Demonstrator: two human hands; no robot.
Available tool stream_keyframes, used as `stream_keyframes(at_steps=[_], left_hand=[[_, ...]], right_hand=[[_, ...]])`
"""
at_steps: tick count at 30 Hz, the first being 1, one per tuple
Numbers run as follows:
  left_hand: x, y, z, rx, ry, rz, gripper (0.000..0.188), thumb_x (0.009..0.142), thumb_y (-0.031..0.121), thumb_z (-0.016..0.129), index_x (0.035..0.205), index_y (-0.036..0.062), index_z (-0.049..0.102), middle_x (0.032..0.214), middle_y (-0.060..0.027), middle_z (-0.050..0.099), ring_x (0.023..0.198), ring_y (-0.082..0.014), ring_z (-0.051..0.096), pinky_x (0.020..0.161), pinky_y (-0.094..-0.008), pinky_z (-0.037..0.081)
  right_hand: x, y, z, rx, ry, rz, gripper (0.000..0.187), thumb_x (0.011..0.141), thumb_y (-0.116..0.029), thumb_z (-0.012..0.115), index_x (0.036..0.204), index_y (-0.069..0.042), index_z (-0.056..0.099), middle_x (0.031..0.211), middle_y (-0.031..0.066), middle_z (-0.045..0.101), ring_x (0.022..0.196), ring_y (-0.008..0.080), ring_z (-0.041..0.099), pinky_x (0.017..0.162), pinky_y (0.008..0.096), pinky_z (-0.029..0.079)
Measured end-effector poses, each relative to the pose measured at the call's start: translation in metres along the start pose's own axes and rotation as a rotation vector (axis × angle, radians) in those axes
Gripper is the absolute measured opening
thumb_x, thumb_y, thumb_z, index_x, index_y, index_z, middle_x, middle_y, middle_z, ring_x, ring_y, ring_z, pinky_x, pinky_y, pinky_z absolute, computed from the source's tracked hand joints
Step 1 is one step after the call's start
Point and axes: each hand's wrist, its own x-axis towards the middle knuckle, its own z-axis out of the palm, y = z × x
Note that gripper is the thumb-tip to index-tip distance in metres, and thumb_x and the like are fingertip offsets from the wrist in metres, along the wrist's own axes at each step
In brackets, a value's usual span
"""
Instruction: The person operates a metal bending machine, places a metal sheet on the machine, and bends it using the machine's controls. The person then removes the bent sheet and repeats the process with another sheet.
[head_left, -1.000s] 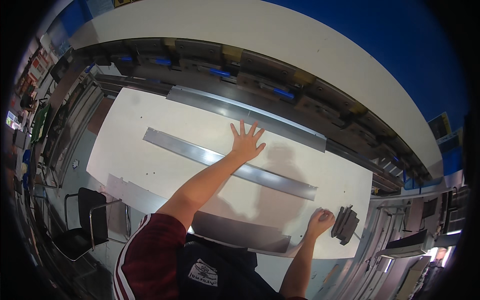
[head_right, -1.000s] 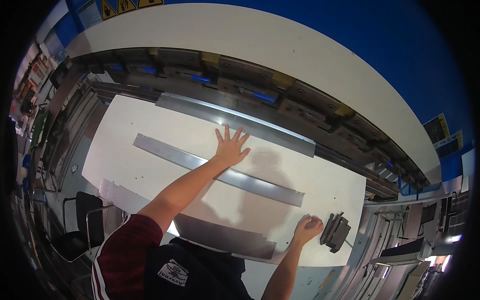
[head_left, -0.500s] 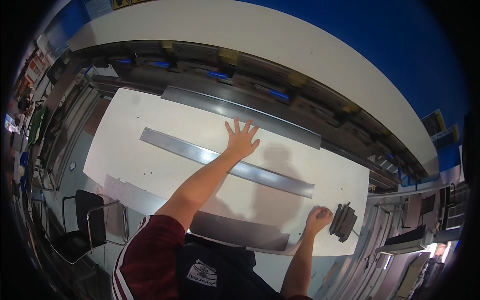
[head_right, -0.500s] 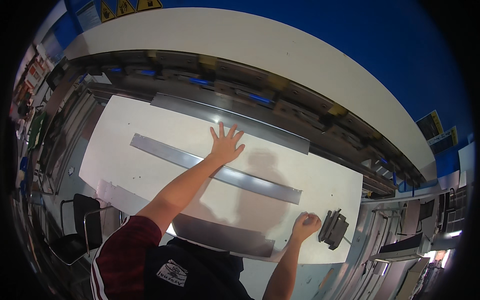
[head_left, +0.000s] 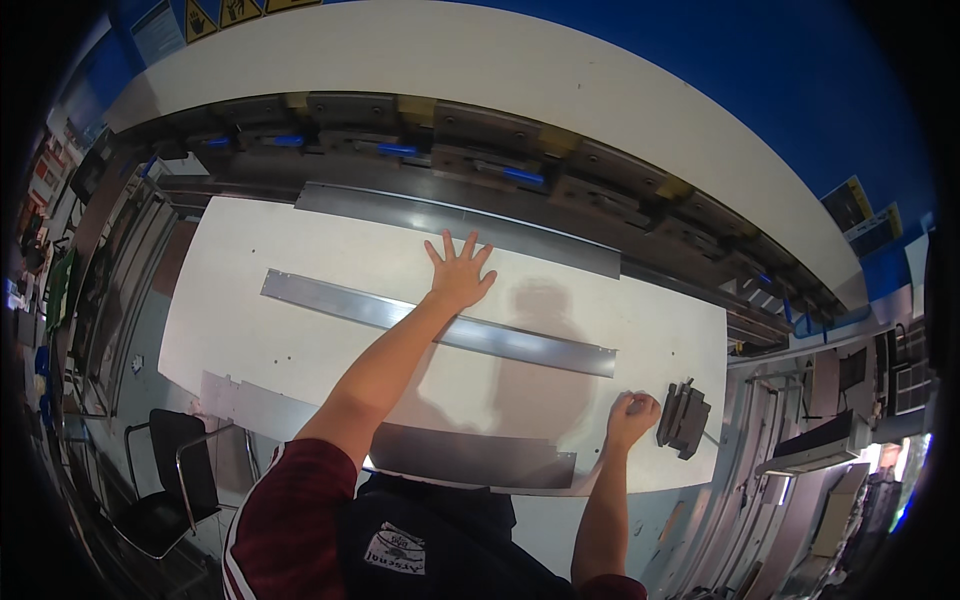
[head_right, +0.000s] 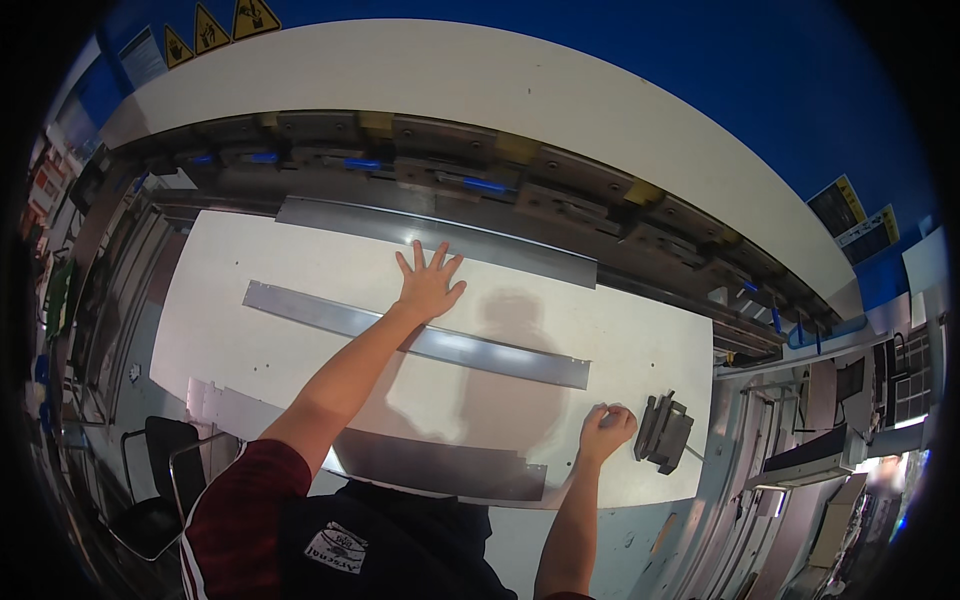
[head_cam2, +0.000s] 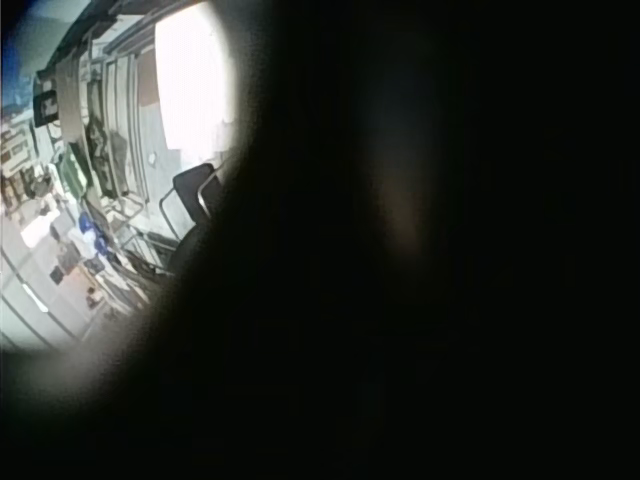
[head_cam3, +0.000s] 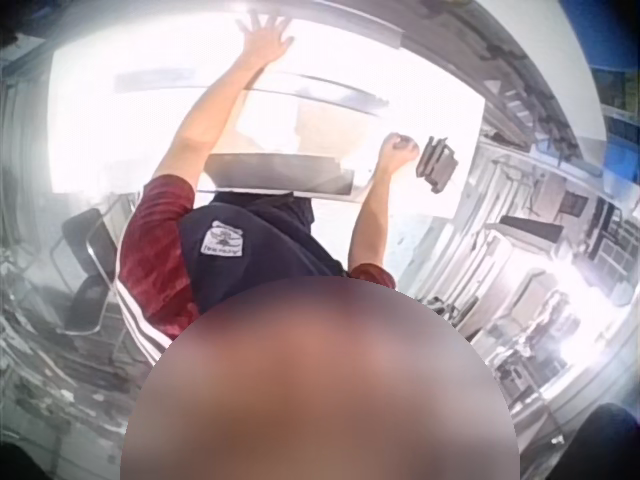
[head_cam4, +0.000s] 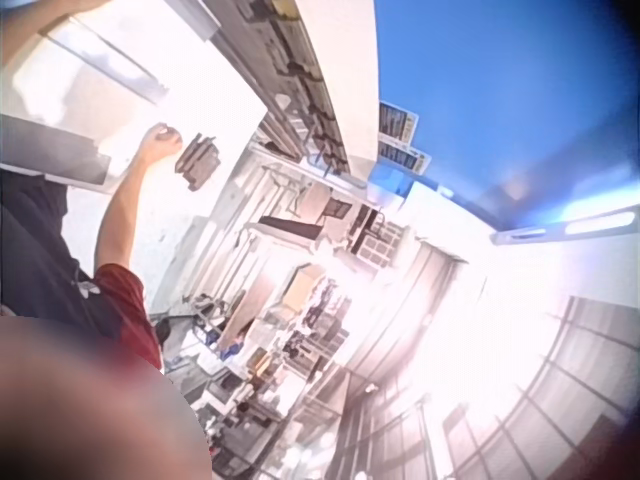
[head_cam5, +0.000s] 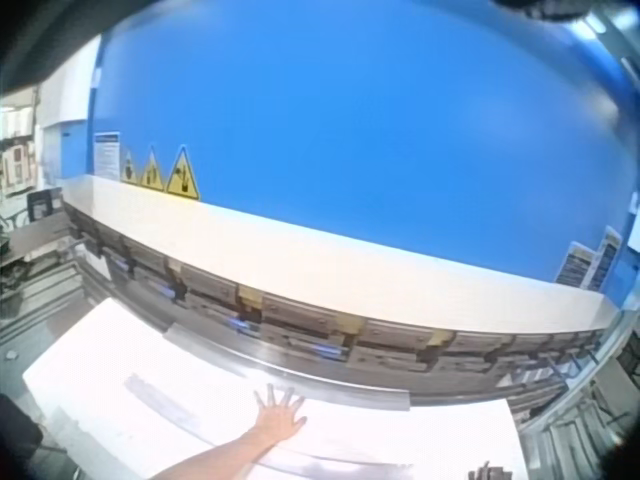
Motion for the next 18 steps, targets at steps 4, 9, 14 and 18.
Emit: stream_keyframes(at_steps=[4,9,14,18], left_hand=[[0.0008,-0.0005,0.0003,-0.009,-0.004,-0.005,0.067,0.103,0.056,0.053,0.16,0.0222,0.049,0.175,-0.0128,0.028,0.156,-0.0633,0.011,0.114,-0.0887,0.006],[0.0022,-0.0016,0.0016,-0.019,0.006,-0.003,0.067,0.102,0.057,0.055,0.16,0.0236,0.049,0.174,-0.0126,0.029,0.156,-0.0631,0.013,0.114,-0.0892,0.005],[0.0024,-0.0026,0.0027,-0.012,0.01,-0.003,0.067,0.101,0.057,0.056,0.159,0.0233,0.05,0.174,-0.0129,0.029,0.156,-0.0632,0.013,0.114,-0.0896,0.006],[0.0029,-0.0035,0.0035,-0.02,0.025,-0.001,0.066,0.102,0.057,0.055,0.159,0.0233,0.051,0.174,-0.0126,0.029,0.156,-0.063,0.013,0.113,-0.0898,0.006]], right_hand=[[0.0003,-0.0005,0.0002,-0.008,0.007,0.012,0.018,0.086,-0.013,0.072,0.094,0.0,0.062,0.109,0.0214,0.061,0.107,0.0402,0.057,0.096,0.0524,0.046],[0.0005,-0.0037,-0.0017,-0.02,0.005,-0.007,0.017,0.087,-0.013,0.071,0.094,0.0,0.062,0.111,0.0223,0.061,0.108,0.041,0.057,0.097,0.0532,0.046],[0.0008,-0.0064,-0.0024,-0.022,-0.001,-0.002,0.018,0.086,-0.013,0.07,0.095,0.0,0.061,0.111,0.0227,0.061,0.108,0.0416,0.057,0.097,0.0536,0.046],[0.001,-0.0061,-0.0019,-0.02,-0.002,0.004,0.018,0.086,-0.013,0.07,0.095,0.0,0.061,0.112,0.0228,0.06,0.108,0.042,0.057,0.097,0.054,0.045]])
